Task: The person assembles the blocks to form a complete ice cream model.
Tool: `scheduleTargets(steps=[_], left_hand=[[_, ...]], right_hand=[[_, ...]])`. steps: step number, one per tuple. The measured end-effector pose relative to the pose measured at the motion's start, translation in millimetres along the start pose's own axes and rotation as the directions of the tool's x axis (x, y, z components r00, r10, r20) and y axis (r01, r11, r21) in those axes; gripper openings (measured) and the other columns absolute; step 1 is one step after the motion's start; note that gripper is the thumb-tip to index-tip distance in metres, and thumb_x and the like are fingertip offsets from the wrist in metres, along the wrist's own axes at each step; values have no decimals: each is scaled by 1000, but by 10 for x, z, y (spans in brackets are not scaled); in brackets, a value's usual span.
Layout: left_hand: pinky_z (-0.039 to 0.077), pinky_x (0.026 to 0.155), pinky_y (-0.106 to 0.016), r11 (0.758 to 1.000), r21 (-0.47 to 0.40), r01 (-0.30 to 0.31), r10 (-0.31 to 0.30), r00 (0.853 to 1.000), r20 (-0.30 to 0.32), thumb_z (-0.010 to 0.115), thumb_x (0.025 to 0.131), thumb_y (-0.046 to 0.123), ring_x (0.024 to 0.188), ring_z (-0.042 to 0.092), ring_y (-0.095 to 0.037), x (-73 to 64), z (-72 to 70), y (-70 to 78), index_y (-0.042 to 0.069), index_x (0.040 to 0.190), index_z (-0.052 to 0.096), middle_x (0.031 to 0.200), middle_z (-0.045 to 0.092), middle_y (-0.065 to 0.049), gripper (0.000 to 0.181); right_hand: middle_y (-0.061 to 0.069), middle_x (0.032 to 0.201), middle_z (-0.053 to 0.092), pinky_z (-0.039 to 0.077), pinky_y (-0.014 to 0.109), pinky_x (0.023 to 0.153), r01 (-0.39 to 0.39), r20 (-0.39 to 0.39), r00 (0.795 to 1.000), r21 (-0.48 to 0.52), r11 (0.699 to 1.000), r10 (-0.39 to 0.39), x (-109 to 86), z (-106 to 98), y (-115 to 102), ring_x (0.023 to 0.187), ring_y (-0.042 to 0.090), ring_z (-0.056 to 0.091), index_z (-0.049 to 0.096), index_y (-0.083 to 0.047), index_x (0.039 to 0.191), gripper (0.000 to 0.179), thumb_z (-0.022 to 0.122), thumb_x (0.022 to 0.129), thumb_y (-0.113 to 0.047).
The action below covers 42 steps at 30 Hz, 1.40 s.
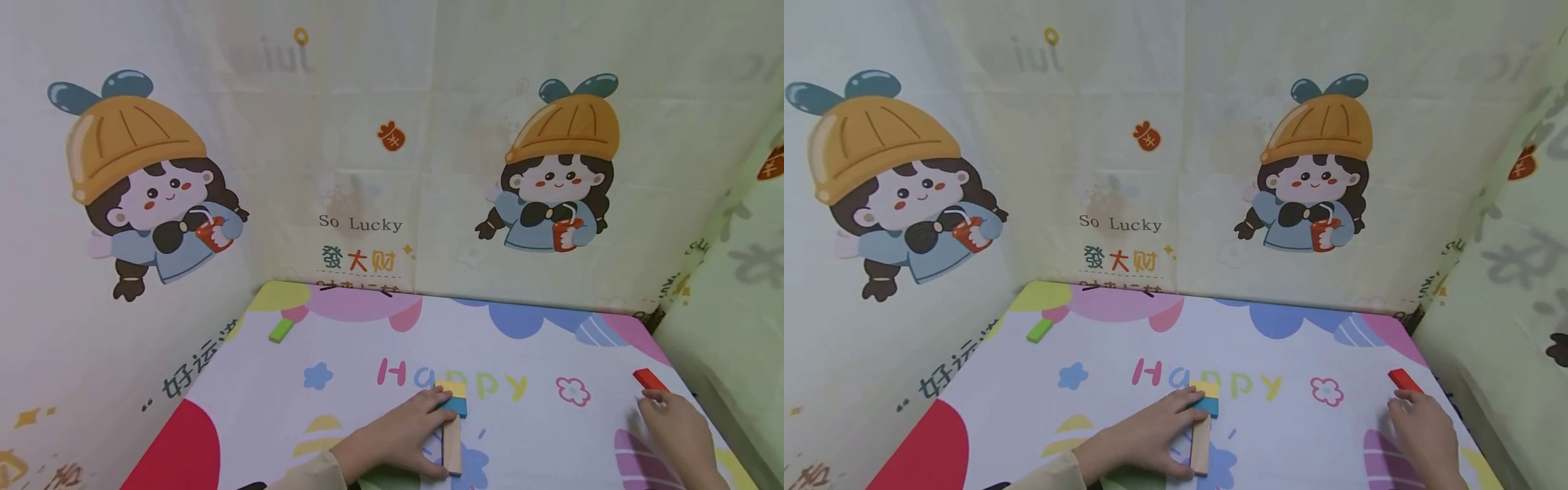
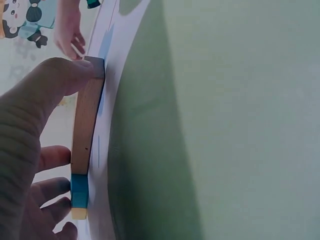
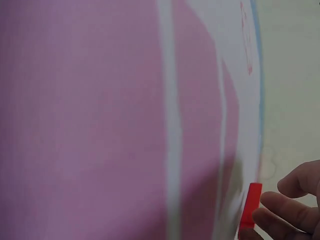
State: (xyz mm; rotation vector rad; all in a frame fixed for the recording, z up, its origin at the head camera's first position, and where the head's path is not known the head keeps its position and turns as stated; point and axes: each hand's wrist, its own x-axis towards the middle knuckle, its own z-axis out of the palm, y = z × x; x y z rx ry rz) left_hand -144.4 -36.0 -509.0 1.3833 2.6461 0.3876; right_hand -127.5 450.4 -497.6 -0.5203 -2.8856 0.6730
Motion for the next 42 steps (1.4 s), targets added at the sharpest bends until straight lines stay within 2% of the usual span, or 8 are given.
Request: scheduleTargets(steps=[4, 8, 11, 15, 18, 24, 33, 42], left_hand=[[33, 125, -39, 1000, -15, 2, -2, 1000, 1, 68, 86, 70, 158, 24, -21, -2, 11, 1, 30, 151, 47, 169, 29, 0, 79], [35, 124, -39, 1000, -24, -3, 3, 1000, 10, 67, 87, 71, 158, 24, -21, 4, 26, -15, 31, 151, 47, 170, 27, 0, 78], [36, 123, -40, 1000, -25, -1, 1, 1000, 14, 67, 87, 71, 158, 23, -22, 7, 29, -21, 31, 150, 47, 170, 27, 0, 77], [36, 123, -39, 1000, -26, 7, -7, 1000, 19, 68, 86, 71, 158, 24, -23, 19, 26, -17, 32, 149, 49, 170, 27, 0, 76], [36, 123, -39, 1000, -27, 9, -8, 1000, 23, 69, 86, 71, 158, 25, -23, 26, 26, -17, 32, 148, 50, 170, 28, 1, 76], [37, 123, -39, 1000, -23, 5, -4, 1000, 23, 68, 86, 71, 158, 25, -23, 30, 30, -24, 32, 148, 50, 169, 28, 1, 75], [41, 119, -32, 998, -56, 28, -26, 999, 44, 68, 86, 71, 159, 21, -18, 20, 24, -20, 34, 147, 49, 170, 25, 3, 74], [37, 123, -38, 999, -26, 18, -17, 999, 39, 67, 86, 71, 158, 24, -20, 16, 13, -15, 33, 148, 49, 170, 27, 2, 75]], right_hand=[[34, 112, 69, 48, 48, 71, -42, -26, 999, 10, 999, 42, 30, 50, 165, 99, 50, 62, 65, 13, 118, 41, 54, 98, -22], [35, 101, 69, 42, 39, 62, -29, -102, 994, 36, 999, 33, 51, 15, 219, 91, 48, 63, 64, 15, 114, 40, 56, 96, -19], [40, 107, 61, 44, 47, 67, -79, -101, 991, 52, 996, 84, 103, -32, 201, 99, 51, 56, 59, 17, 119, 41, 58, 94, -16], [43, 113, 53, 44, 59, 79, -155, -42, 987, 19, 988, 156, 184, -66, 234, 106, 53, 48, 54, 17, 124, 44, 58, 93, -13], [42, 113, 57, 44, 53, 76, -170, -9, 985, 11, 985, 170, 212, -75, 275, 103, 53, 53, 57, 16, 121, 40, 59, 92, -11], [40, 118, 60, 40, 45, 71, -184, -33, 982, 50, 982, 186, 255, -28, 336, 100, 51, 58, 62, 14, 117, 35, 62, 94, -12], [38, 113, 61, 34, 45, 72, -216, -54, 973, 101, 971, 222, 325, 49, 338, 97, 48, 55, 63, 13, 112, 29, 63, 93, -10], [37, 113, 63, 33, 49, 77, -192, -56, 978, 125, 973, 200, 291, 114, 188, 101, 49, 54, 63, 13, 115, 34, 64, 94, -13]])
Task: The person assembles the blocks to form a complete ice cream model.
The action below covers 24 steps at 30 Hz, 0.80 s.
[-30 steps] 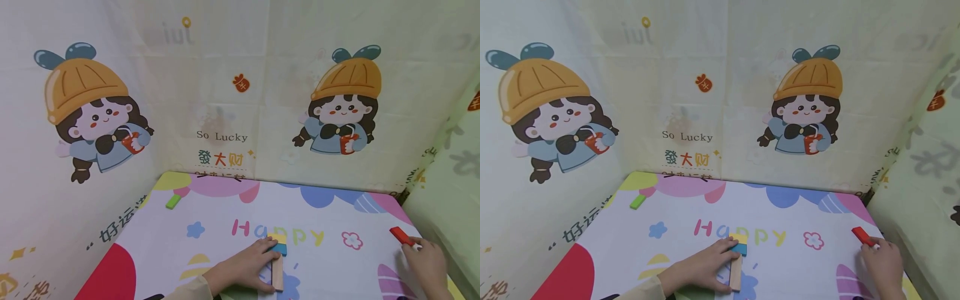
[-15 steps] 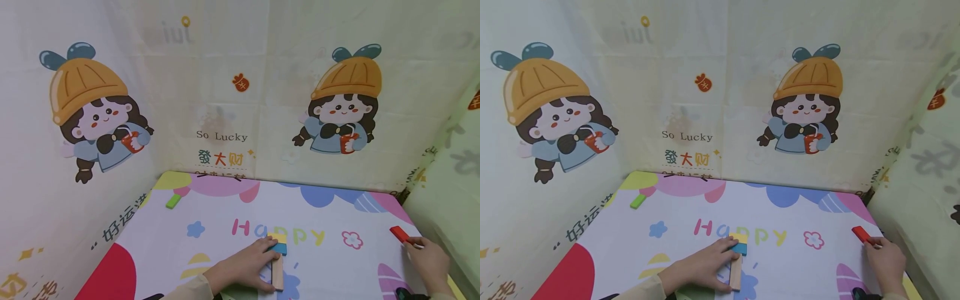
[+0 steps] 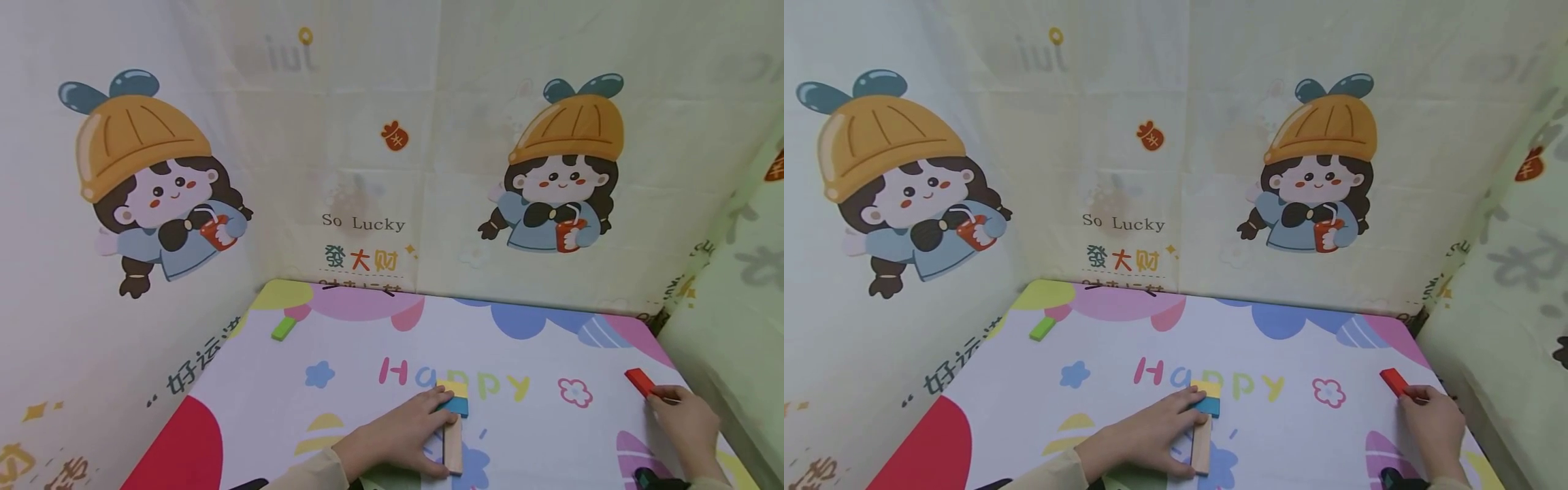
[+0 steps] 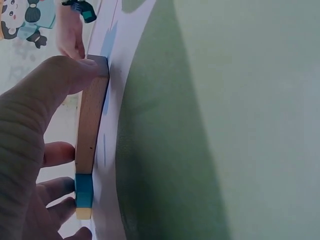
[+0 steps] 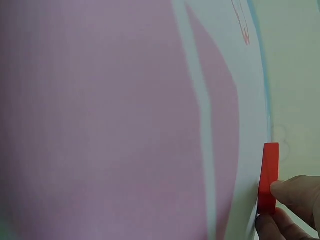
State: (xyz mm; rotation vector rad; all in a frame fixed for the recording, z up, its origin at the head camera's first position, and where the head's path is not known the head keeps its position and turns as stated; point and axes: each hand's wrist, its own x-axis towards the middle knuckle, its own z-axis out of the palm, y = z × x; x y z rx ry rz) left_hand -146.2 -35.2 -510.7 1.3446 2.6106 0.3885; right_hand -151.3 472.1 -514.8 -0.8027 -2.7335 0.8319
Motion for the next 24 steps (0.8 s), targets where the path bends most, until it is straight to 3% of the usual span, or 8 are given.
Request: scheduleTargets(steps=[7, 14, 24], left_hand=[[33, 125, -42, 1000, 8, -2, 2, 1000, 3, 66, 87, 71, 158, 23, -20, -3, -7, 4, 33, 148, 49, 170, 26, 3, 74], [33, 125, -42, 1000, 21, -22, 22, 1000, 4, 65, 89, 71, 159, 23, -22, -11, -42, 19, 31, 149, 48, 170, 27, 0, 74], [32, 126, -41, 1000, 25, 0, 0, 1000, 13, 63, 88, 72, 159, 22, -20, 1, -38, 21, 34, 149, 48, 170, 25, 3, 74]], right_hand=[[35, 103, 67, 36, 41, 70, 80, -40, 996, 7, 997, -80, -61, 73, -115, 94, 47, 59, 66, 12, 111, 30, 66, 93, -12], [35, 107, 66, 37, 44, 72, 41, -14, 999, 19, 999, -40, -102, 171, -242, 99, 47, 58, 66, 11, 113, 30, 67, 94, -12], [36, 114, 64, 43, 53, 79, 23, 39, 999, 49, 999, -25, -113, 324, -499, 103, 48, 57, 63, 10, 119, 32, 66, 96, -11]])
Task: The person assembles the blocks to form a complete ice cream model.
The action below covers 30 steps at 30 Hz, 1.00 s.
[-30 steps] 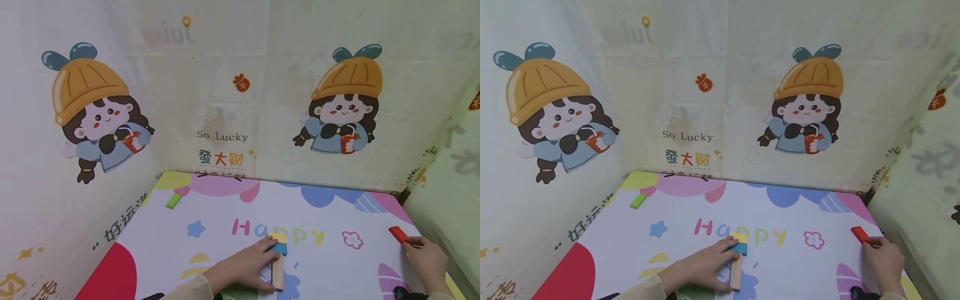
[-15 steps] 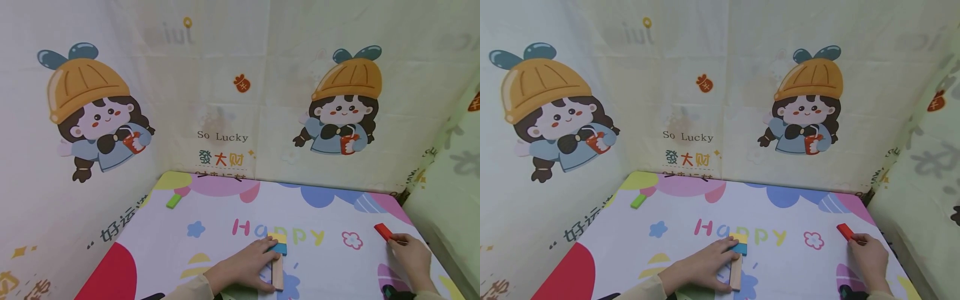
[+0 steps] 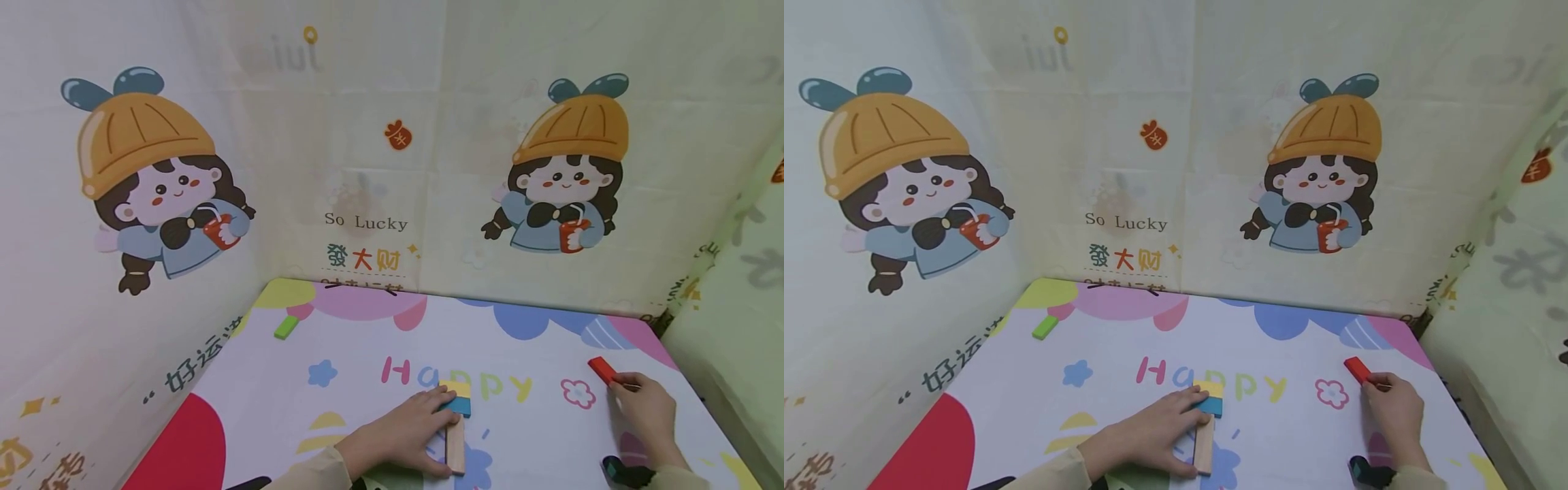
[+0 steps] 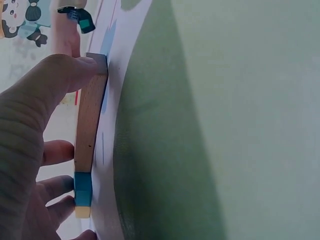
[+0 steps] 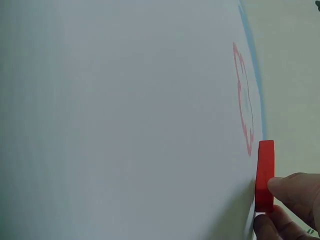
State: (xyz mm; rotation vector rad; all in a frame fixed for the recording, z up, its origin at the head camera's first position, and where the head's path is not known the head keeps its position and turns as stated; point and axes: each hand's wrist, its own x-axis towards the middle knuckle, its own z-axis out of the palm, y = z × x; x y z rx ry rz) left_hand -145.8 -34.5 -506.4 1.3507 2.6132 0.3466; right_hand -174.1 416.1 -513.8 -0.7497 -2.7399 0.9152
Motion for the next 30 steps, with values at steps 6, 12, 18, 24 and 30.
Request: scheduleTargets(steps=[6, 12, 18, 24, 30], left_hand=[[32, 125, -41, 1000, 5, 5, -5, 1000, 5, 63, 88, 73, 159, 21, -19, 10, 12, -2, 34, 149, 48, 171, 25, 4, 74], [32, 126, -41, 1000, 1, 2, -2, 1000, -4, 64, 88, 72, 159, 22, -20, 2, 6, 2, 33, 149, 48, 170, 26, 4, 74], [31, 126, -43, 1000, -10, 15, -15, 1000, -3, 63, 88, 73, 159, 20, -19, 17, 18, -4, 34, 150, 48, 170, 25, 5, 75], [31, 126, -43, 1000, -3, 12, -12, 1000, -5, 63, 88, 73, 159, 21, -19, 16, 10, 1, 34, 149, 48, 170, 26, 4, 75], [31, 126, -42, 1000, 6, 14, -14, 1000, -1, 62, 87, 74, 159, 22, -19, 18, 20, -2, 34, 149, 48, 170, 26, 5, 75]], right_hand=[[35, 114, 65, 47, 47, 76, 30, 16, 999, 31, 999, -30, -46, 83, -138, 104, 48, 58, 65, 10, 118, 31, 67, 96, -12], [34, 114, 66, 50, 32, 63, 46, 61, 997, 95, 994, -52, -71, 176, -273, 101, 43, 59, 65, 8, 121, 34, 66, 98, -17], [33, 117, 66, 52, 25, 56, 72, 87, 993, 143, 987, -85, -129, 290, -450, 101, 41, 60, 65, 6, 122, 33, 65, 99, -19], [32, 115, 65, 52, 25, 53, 52, 101, 993, 166, 985, -69, -182, 419, -610, 85, 31, 61, 65, 4, 123, 32, 66, 98, -16], [30, 116, 67, 53, 36, 70, 114, 84, 988, 133, 984, -126, -224, 529, -728, 94, 38, 63, 69, 3, 119, 30, 66, 96, -15]])
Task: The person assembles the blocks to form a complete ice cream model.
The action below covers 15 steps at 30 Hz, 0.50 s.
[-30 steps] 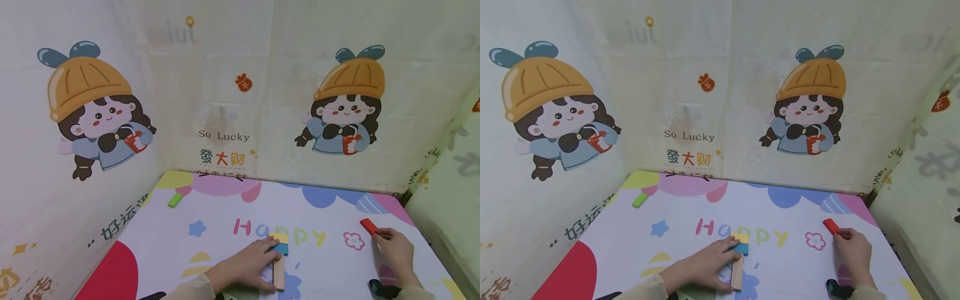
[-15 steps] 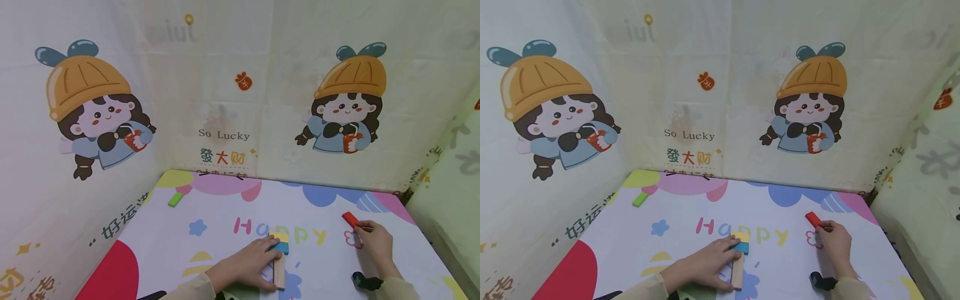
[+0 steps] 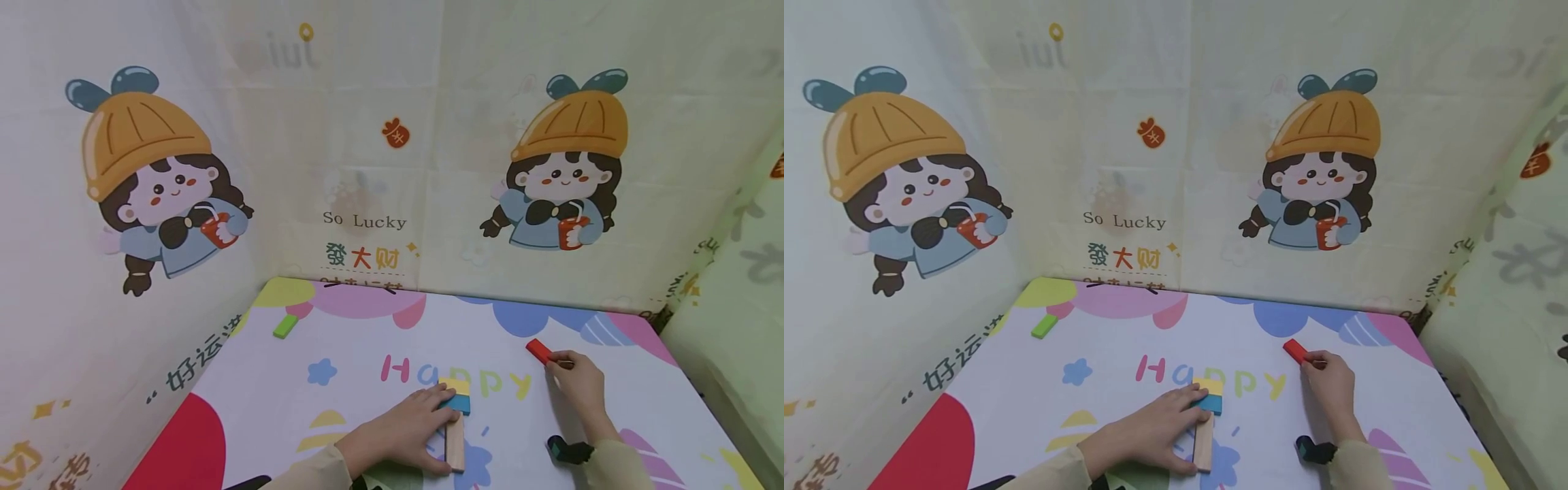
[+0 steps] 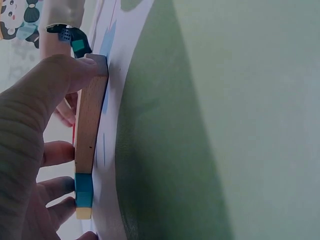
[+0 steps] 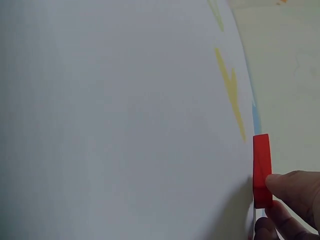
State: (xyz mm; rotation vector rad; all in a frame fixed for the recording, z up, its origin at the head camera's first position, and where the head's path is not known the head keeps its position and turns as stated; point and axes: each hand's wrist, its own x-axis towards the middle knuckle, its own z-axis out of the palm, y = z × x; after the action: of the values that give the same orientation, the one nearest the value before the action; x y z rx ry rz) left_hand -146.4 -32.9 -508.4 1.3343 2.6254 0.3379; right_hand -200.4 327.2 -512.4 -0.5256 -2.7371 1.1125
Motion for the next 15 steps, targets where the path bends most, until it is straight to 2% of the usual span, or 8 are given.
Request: scheduleTargets(steps=[3, 8, 12, 15], left_hand=[[31, 126, -43, 1000, -4, 1, -1, 1000, 2, 62, 87, 74, 159, 21, -20, -3, 6, -1, 34, 150, 48, 170, 26, 5, 75], [31, 126, -43, 1000, -9, 6, -6, 1000, 6, 63, 87, 74, 159, 21, -20, -6, 3, 0, 35, 150, 48, 170, 26, 5, 75], [30, 126, -44, 1000, -20, 14, -14, 1000, 20, 62, 87, 74, 159, 20, -19, -8, -8, 3, 36, 150, 47, 171, 25, 6, 75], [30, 126, -44, 999, -33, 19, -18, 999, 27, 63, 87, 74, 159, 20, -18, -6, -17, 7, 36, 150, 47, 171, 24, 6, 75]], right_hand=[[30, 118, 67, 51, 44, 82, 21, 11, 1000, -11, 1000, -21, -7, 56, -62, 106, 43, 59, 70, 3, 118, 29, 67, 96, -15], [29, 119, 67, 52, 51, 86, 37, 57, 998, 1, 999, -37, -18, 135, -173, 109, 44, 59, 70, 2, 119, 29, 67, 97, -15], [28, 119, 68, 52, 52, 89, 65, 75, 995, 9, 998, -66, -26, 202, -260, 108, 43, 61, 71, 2, 118, 27, 67, 96, -15], [27, 117, 68, 53, 46, 85, 88, 78, 993, 9, 996, -89, -26, 253, -314, 106, 41, 62, 72, 1, 116, 26, 67, 96, -13]])
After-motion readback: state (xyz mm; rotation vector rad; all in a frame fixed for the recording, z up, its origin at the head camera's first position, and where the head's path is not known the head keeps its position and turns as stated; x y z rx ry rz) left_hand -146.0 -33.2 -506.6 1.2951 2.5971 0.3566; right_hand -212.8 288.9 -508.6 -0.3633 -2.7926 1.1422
